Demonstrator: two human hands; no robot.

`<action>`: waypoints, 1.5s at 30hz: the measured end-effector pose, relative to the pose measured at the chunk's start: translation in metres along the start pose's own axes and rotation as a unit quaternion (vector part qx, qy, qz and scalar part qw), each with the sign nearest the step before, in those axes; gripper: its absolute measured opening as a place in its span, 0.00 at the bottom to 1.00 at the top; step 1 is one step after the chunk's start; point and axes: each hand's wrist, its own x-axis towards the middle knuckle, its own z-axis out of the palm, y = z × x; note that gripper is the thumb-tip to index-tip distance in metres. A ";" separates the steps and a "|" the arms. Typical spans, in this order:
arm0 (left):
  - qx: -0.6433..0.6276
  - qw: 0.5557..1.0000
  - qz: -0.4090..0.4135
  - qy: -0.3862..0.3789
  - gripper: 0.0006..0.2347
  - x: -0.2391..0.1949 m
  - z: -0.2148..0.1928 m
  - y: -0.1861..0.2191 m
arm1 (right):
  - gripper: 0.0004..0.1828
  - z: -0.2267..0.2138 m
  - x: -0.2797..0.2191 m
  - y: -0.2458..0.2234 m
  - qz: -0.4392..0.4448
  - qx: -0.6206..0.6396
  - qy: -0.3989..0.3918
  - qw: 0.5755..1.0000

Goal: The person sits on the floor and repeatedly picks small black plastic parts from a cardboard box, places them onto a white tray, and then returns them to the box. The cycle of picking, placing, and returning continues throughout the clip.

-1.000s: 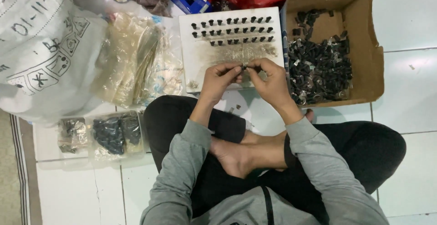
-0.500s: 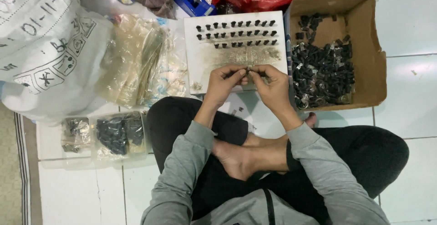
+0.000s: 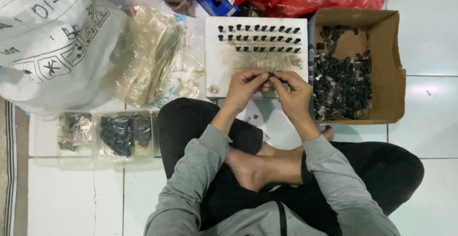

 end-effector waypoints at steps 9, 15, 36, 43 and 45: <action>0.000 1.000 0.020 0.001 0.09 0.000 -0.003 -0.005 | 0.04 0.003 -0.002 0.004 0.028 0.025 -0.007 0.999; 0.168 0.983 0.074 0.007 0.15 -0.008 0.000 0.025 | 0.10 -0.001 0.016 0.009 0.018 0.006 -0.030 0.999; 0.233 0.960 0.028 0.155 0.25 0.008 -0.042 0.051 | 0.19 0.099 0.108 0.009 -0.241 -0.349 -0.233 0.875; 0.254 0.954 0.042 0.157 0.23 -0.001 -0.037 0.070 | 0.21 0.100 0.104 0.025 -0.252 -0.371 -0.218 0.867; 0.266 0.949 0.048 0.159 0.24 -0.002 -0.035 0.069 | 0.20 0.099 0.102 0.023 -0.243 -0.360 -0.213 0.875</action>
